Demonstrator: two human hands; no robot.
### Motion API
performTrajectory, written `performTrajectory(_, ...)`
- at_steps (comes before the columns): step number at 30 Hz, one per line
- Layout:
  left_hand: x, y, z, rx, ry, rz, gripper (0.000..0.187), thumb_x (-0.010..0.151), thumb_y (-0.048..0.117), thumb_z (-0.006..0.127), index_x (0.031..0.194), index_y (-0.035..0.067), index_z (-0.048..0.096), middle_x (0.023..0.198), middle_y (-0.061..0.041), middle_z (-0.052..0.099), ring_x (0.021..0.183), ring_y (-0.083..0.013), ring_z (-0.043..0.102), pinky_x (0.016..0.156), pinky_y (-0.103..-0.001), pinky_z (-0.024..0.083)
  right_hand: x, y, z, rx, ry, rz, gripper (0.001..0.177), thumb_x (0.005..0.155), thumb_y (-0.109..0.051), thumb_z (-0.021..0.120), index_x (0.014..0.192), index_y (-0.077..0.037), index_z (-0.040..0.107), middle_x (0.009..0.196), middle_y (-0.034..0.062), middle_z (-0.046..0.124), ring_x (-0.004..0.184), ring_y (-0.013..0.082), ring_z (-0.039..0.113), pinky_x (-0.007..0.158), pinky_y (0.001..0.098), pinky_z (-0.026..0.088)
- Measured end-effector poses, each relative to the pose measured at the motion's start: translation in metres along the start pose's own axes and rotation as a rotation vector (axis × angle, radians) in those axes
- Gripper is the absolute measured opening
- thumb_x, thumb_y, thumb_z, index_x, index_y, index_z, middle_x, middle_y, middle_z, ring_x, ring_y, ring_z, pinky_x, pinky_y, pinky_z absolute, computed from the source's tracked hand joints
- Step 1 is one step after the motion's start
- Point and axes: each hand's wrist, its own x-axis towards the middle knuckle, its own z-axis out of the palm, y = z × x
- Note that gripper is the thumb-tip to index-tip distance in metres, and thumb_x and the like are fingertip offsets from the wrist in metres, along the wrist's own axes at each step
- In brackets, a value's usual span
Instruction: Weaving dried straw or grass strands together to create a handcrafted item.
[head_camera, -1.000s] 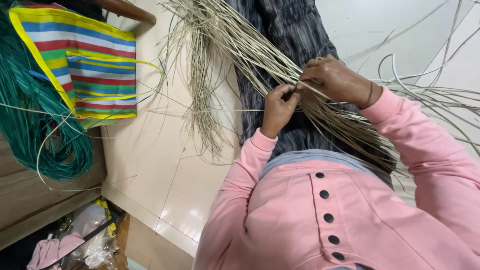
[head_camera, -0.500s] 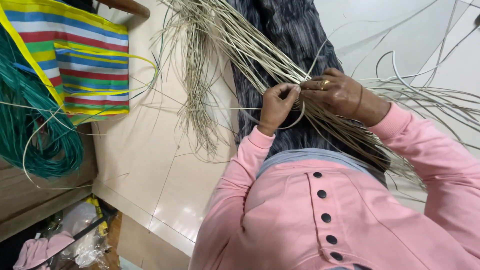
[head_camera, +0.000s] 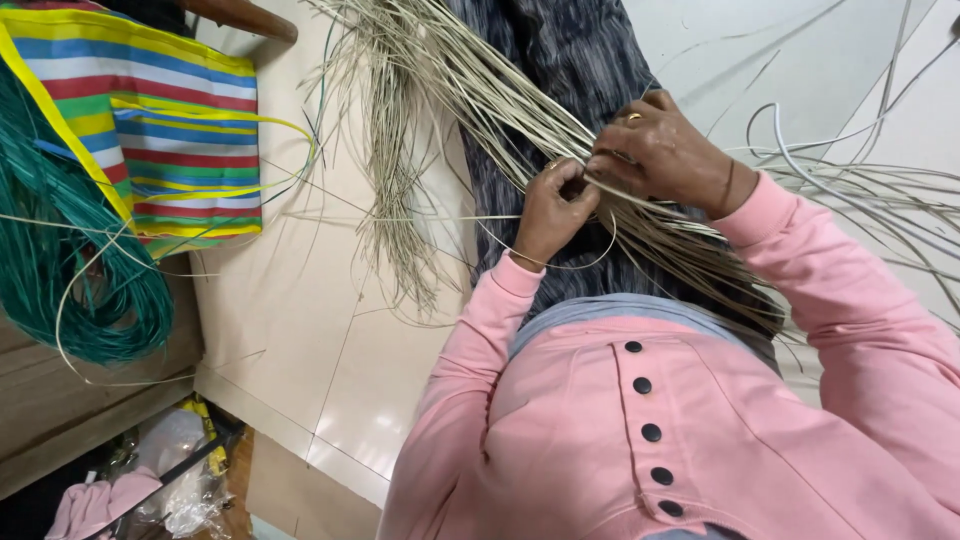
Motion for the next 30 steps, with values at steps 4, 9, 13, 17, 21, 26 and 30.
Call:
performTrajectory(4, -0.001, -0.012, -0.005, -0.069, -0.052, -0.021, 0.008, 0.085, 0.003, 0.073, 0.086, 0.005, 0.066, 0.083, -0.003, 0.066, 0.074, -0.0146, 0.059, 0.075, -0.026, 0.050, -0.011, -0.007, -0.005, -0.062, 0.010, 0.017, 0.023, 0.097, -0.031, 0.079, 0.089, -0.009, 0.074, 0.068, 0.0016, 0.065, 0.056, 0.0159, 0.052, 0.081, 0.0341, 0.047)
performTrajectory(9, -0.006, -0.045, 0.005, -0.431, -0.033, -0.220, 0.014, 0.091, 0.014, 0.075, 0.080, 0.006, 0.071, 0.066, -0.002, 0.062, 0.073, -0.0073, 0.054, 0.067, -0.027, 0.047, -0.063, -0.021, 0.049, -0.323, 0.133, -0.108, 0.021, 0.095, -0.032, 0.072, 0.081, -0.019, 0.063, 0.065, 0.0006, 0.060, 0.059, 0.0204, 0.061, 0.066, 0.0367, 0.046)
performTrajectory(13, -0.009, -0.037, 0.004, -0.472, -0.029, -0.261, 0.019, 0.095, 0.018, 0.076, 0.083, 0.004, 0.072, 0.065, -0.008, 0.061, 0.071, -0.0102, 0.055, 0.067, -0.029, 0.047, -0.069, -0.070, 0.034, -0.327, 0.065, -0.162, 0.014, 0.076, -0.024, 0.077, 0.075, -0.020, 0.063, 0.067, 0.0018, 0.064, 0.059, 0.0218, 0.065, 0.058, 0.0366, 0.044)
performTrajectory(17, -0.016, -0.033, 0.000, -0.394, -0.041, -0.249, 0.022, 0.098, 0.020, 0.074, 0.085, 0.003, 0.071, 0.066, -0.010, 0.063, 0.073, -0.0099, 0.057, 0.068, -0.029, 0.048, -0.071, -0.064, 0.010, 0.031, 0.203, -0.015, 0.037, 0.084, -0.037, 0.084, 0.075, -0.012, 0.058, 0.074, 0.0099, 0.056, 0.066, 0.0315, 0.063, 0.056, 0.0404, 0.048)
performTrajectory(21, -0.021, -0.031, -0.002, -0.333, -0.058, -0.267, 0.021, 0.092, 0.021, 0.080, 0.084, 0.004, 0.070, 0.067, -0.009, 0.064, 0.072, -0.0096, 0.056, 0.065, -0.027, 0.046, -0.071, -0.042, -0.014, -0.145, 0.103, 0.272, 0.060, 0.095, -0.062, 0.066, 0.111, -0.004, 0.067, 0.100, 0.0231, 0.065, 0.089, 0.0418, 0.067, 0.078, 0.0512, 0.050)
performTrajectory(26, -0.028, -0.031, -0.001, -0.371, -0.053, -0.308, 0.023, 0.090, 0.022, 0.083, 0.084, 0.004, 0.069, 0.067, -0.008, 0.063, 0.070, -0.0092, 0.055, 0.064, -0.025, 0.047, -0.080, -0.032, -0.012, -0.315, 0.016, 0.309, 0.065, 0.096, -0.073, 0.058, 0.105, -0.008, 0.064, 0.088, 0.0184, 0.066, 0.086, 0.0385, 0.067, 0.089, 0.0512, 0.043)
performTrajectory(30, -0.032, -0.043, 0.003, -0.392, -0.043, -0.313, 0.027, 0.090, 0.024, 0.083, 0.085, 0.003, 0.067, 0.069, -0.007, 0.062, 0.071, -0.0098, 0.055, 0.063, -0.027, 0.046, -0.085, -0.033, -0.004, -0.336, 0.007, 0.313, 0.065, 0.096, -0.077, 0.053, 0.103, -0.013, 0.062, 0.082, 0.0131, 0.064, 0.082, 0.0344, 0.069, 0.087, 0.0488, 0.042)
